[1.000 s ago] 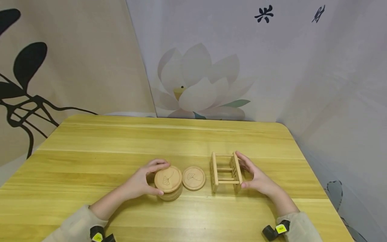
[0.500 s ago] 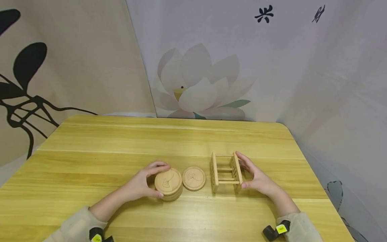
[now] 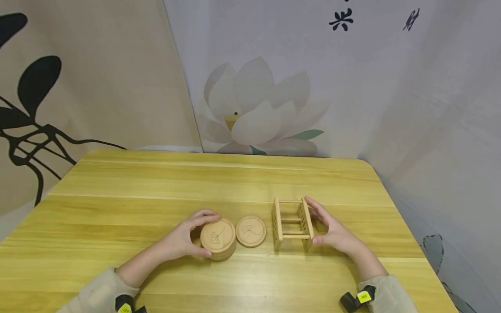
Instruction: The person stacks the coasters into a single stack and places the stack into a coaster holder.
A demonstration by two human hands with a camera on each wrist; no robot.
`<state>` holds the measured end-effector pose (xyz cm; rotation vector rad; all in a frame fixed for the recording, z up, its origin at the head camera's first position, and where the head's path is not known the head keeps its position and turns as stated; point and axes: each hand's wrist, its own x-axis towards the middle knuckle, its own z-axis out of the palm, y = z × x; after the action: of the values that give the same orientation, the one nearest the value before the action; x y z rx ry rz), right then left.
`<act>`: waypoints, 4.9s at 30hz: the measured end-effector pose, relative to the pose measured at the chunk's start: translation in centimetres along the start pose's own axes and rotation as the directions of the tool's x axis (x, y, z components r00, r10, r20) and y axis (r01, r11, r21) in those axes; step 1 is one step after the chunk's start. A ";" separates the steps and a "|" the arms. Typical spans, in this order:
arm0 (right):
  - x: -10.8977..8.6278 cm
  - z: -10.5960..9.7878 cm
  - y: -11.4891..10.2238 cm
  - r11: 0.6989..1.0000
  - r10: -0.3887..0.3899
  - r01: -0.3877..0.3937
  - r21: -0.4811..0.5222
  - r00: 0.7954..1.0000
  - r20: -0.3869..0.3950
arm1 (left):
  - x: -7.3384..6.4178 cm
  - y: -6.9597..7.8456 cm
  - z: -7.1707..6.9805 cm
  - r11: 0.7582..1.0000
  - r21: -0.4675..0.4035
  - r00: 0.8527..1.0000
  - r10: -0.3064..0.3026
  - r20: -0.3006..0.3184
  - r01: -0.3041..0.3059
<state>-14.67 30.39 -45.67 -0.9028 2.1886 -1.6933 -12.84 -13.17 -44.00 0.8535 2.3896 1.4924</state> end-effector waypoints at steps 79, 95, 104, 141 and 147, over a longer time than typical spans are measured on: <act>0.1 -0.1 -0.1 1.000 -0.004 0.005 -0.001 1.000 0.007 | 14.0 -1.6 -0.5 0.965 0.130 0.789 0.106 0.605 -0.229; -0.1 -0.2 0.5 1.000 -0.008 0.008 -0.011 1.000 0.004 | 13.9 -1.5 -0.3 0.941 0.230 0.760 0.042 0.649 -0.248; 0.0 -0.2 0.5 1.000 0.005 -0.005 -0.014 1.000 0.005 | 13.9 -1.4 -0.5 0.942 0.211 0.746 0.057 0.664 -0.260; 0.0 0.0 0.1 1.000 0.005 -0.005 0.002 1.000 0.001 | 13.4 -1.6 0.0 0.952 0.263 0.841 -0.012 0.541 -0.155; -0.1 -0.1 0.2 1.000 0.011 -0.011 0.001 1.000 0.003 | 13.4 -1.7 0.0 0.949 0.271 0.844 -0.010 0.536 -0.161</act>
<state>-14.75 30.55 -45.82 -0.8907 2.1869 -1.6861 -24.37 -6.14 -43.73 1.2515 2.1894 0.7549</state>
